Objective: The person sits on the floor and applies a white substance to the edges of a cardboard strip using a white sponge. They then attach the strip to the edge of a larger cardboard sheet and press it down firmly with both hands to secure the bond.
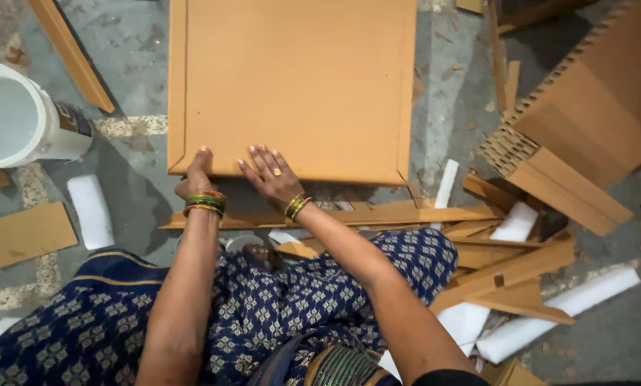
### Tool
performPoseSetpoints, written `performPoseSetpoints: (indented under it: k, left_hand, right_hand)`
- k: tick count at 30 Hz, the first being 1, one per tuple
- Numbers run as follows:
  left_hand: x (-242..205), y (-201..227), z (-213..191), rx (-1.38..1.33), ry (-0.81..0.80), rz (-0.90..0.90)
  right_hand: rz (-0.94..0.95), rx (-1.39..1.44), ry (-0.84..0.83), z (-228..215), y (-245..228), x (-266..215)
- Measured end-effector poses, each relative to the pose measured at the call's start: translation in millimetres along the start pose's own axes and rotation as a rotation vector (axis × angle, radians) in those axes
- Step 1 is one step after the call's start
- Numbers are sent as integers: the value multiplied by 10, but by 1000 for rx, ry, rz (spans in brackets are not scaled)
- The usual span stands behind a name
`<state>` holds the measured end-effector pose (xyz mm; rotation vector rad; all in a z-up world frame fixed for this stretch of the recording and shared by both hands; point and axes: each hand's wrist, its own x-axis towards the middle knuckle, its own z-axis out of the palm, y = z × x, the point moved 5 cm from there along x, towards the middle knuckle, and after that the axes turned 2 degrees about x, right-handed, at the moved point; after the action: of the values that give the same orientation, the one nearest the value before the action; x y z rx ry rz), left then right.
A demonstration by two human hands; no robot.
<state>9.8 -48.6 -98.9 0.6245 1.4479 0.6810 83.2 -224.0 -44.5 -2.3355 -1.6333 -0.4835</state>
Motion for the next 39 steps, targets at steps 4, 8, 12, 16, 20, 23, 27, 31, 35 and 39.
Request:
performPoseSetpoints:
  k: [4, 8, 12, 16, 20, 23, 27, 31, 35, 39]
  left_hand:
    - [120, -198, 103, -90, -90, 45]
    - [-51, -724, 259, 6, -172, -121]
    - [-478, -1175, 529, 127, -301, -285]
    - [-709, -1209, 560, 182, -295, -404]
    - [-772, -1065, 466, 48, -294, -346]
    - [-868, -1108, 306, 273, -89, -292]
    - [-897, -1078, 332, 227, -99, -186]
    - [-893, -1074, 381, 223, -130, -179]
    - [-1145, -1335, 483, 137, -383, -323]
    - [-1718, -1399, 677, 716, -892, 206]
  right_hand:
    - [26, 1, -41, -3, 35, 28]
    - [-29, 62, -106, -52, 106, -133]
    - [-21, 25, -216, -275, 551, -585]
    - [86, -71, -159, -403, 798, -777]
    - [142, -5, 6, -422, 736, -743]
    - [130, 5, 13, -460, 721, -783]
    - [117, -7, 8, -471, 749, -754]
    - [133, 7, 16, -510, 685, -717]
    - [181, 114, -120, -637, 807, -767]
    - [452, 211, -191, -1001, 1322, -1073]
